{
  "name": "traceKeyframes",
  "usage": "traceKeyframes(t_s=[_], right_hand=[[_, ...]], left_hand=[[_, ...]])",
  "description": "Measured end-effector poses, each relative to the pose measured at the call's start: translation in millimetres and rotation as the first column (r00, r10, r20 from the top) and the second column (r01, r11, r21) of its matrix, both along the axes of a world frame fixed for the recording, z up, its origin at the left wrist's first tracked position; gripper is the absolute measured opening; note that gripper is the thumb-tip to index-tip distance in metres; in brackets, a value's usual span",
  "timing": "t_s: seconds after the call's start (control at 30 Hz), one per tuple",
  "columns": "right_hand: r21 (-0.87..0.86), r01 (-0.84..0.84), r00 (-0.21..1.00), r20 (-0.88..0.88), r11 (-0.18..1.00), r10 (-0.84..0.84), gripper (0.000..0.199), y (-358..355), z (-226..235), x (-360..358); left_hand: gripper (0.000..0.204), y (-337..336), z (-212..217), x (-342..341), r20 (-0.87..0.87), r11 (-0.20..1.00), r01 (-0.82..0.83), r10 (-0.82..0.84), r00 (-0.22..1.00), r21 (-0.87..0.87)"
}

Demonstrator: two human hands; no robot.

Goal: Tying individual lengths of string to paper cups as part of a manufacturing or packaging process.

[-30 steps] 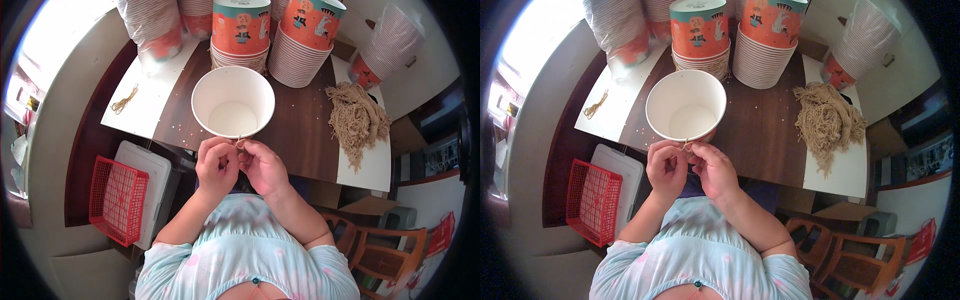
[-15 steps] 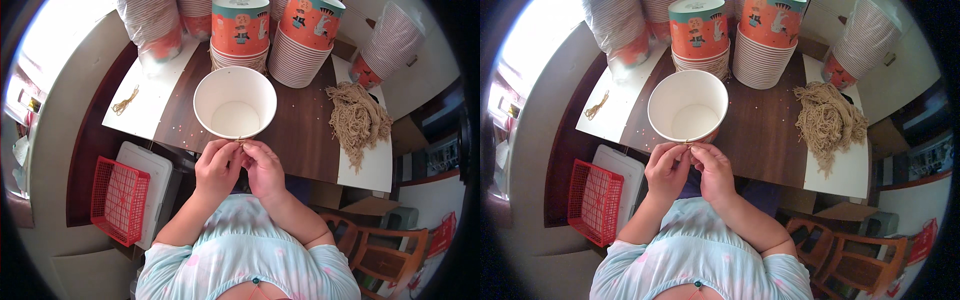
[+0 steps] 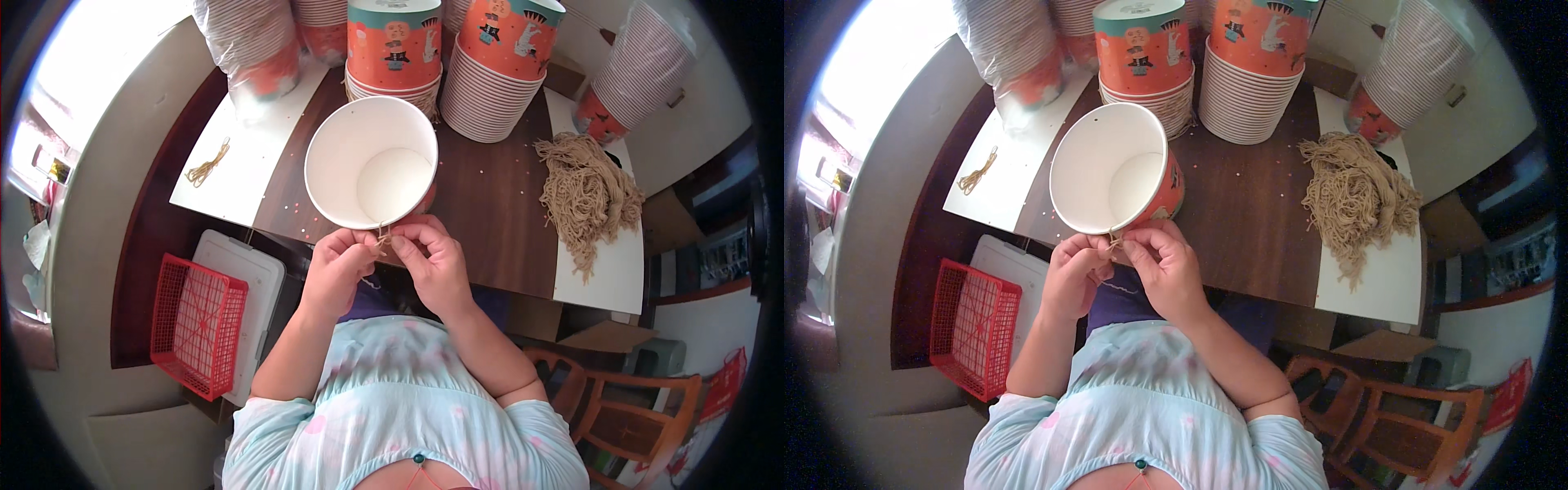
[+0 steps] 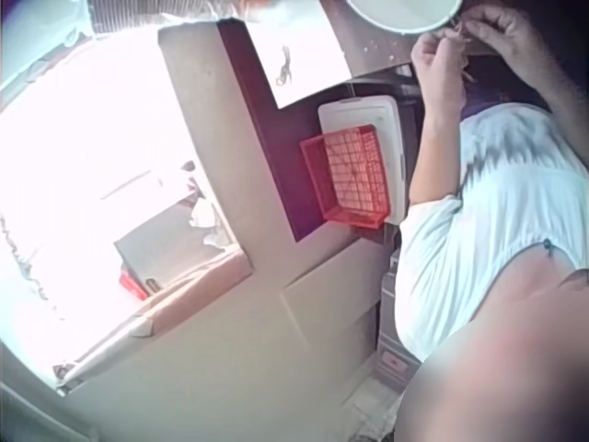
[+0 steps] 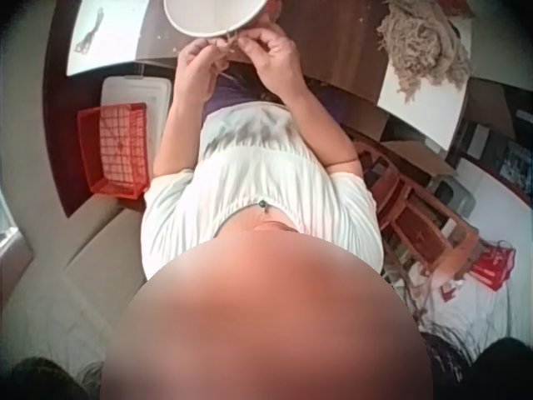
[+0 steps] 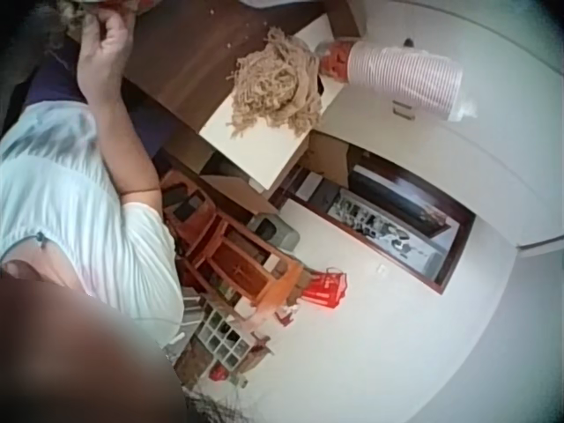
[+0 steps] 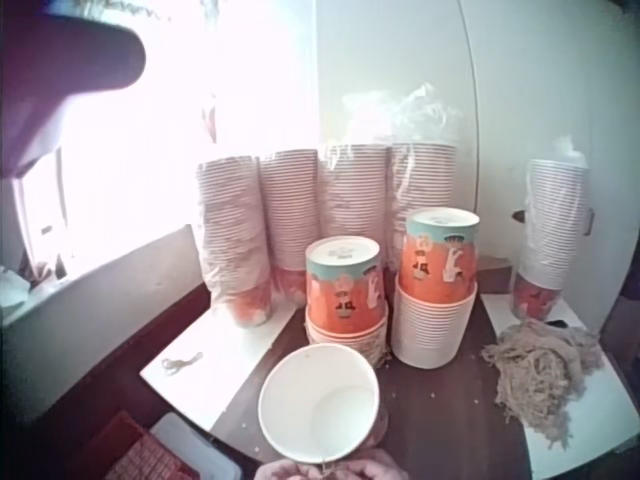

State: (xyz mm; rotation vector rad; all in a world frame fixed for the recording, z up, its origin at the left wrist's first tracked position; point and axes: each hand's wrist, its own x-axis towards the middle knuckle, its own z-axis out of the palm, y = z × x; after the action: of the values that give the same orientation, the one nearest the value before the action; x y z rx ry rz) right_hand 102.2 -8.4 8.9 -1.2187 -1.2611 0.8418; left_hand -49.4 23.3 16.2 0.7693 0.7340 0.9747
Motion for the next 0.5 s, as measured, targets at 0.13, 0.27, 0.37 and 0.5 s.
traceKeyframes(t_s=[0.13, 0.27, 0.37, 0.5], right_hand=[[-0.067, -0.038, 0.992, -0.124, 0.997, 0.03, 0.015, 1, -3, 1], [-0.101, -0.086, 0.929, -0.367, 0.991, 0.044, 0.014, 2, -1, -5], [-0.148, -0.136, 0.877, -0.477, 0.98, 0.05, 0.017, 5, -4, 0], [-0.21, -0.208, 0.824, -0.564, 0.955, 0.056, 0.022, 10, 3, 1]], left_hand=[[0.002, -2, 7, 3, -0.061, 0.997, -0.043, 0.047, 0.997, 0.068], [0.008, -8, 2, 12, -0.19, 0.925, -0.102, 0.182, 0.965, 0.366], [0.008, -7, -2, 12, -0.324, 0.873, -0.091, 0.272, 0.906, 0.478], [0.006, -6, -2, 12, -0.349, 0.867, -0.109, 0.307, 0.886, 0.486]])
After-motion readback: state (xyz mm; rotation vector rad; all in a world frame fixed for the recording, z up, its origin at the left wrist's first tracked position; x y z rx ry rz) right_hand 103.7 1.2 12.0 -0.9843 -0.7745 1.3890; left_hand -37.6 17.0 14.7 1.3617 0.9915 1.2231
